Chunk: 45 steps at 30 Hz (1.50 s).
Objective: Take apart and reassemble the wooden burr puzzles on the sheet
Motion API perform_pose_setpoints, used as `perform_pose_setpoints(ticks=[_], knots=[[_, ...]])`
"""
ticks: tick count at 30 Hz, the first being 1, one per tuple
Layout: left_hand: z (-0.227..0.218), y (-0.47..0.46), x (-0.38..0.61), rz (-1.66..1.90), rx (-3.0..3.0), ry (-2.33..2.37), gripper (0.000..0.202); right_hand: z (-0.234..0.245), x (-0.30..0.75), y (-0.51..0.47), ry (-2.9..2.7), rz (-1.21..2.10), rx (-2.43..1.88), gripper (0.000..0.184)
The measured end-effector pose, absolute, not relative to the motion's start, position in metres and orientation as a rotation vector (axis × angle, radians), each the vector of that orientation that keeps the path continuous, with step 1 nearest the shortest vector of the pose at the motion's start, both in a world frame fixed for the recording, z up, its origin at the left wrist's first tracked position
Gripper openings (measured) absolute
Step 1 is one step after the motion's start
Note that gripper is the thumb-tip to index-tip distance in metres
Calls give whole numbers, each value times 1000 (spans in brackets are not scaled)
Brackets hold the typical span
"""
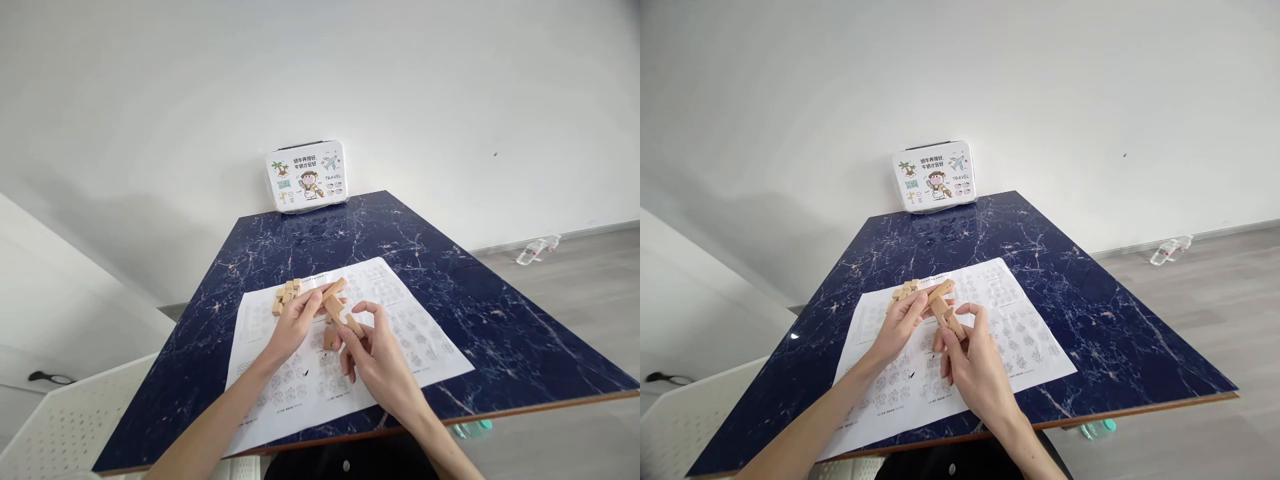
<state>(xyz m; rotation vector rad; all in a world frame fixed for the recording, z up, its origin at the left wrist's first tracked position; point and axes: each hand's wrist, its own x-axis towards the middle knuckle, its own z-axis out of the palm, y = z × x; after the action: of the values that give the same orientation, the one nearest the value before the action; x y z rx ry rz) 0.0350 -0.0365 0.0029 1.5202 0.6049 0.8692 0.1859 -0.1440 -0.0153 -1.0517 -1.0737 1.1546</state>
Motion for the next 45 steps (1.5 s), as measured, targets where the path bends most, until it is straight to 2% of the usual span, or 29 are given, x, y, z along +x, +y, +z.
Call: perform_pose_setpoints(ticks=[5,17,25,33,45], knots=[[-2,-33,32,821,1477,580,46,-13,190,-146,-1055,1193,-1046,40],[2,-39,38,782,1258,512,41,-8,184,-143,-1129,1050,-1171,40],[2,-40,39,741,1205,479,37,-7,181,-142,-1169,1011,-1184,35],[-3,-43,39,646,1206,481,31,-9,183,-138,-1170,997,-1215,40],[0,-42,37,637,1226,552,37,-8,177,-139,-1211,989,-1199,32]])
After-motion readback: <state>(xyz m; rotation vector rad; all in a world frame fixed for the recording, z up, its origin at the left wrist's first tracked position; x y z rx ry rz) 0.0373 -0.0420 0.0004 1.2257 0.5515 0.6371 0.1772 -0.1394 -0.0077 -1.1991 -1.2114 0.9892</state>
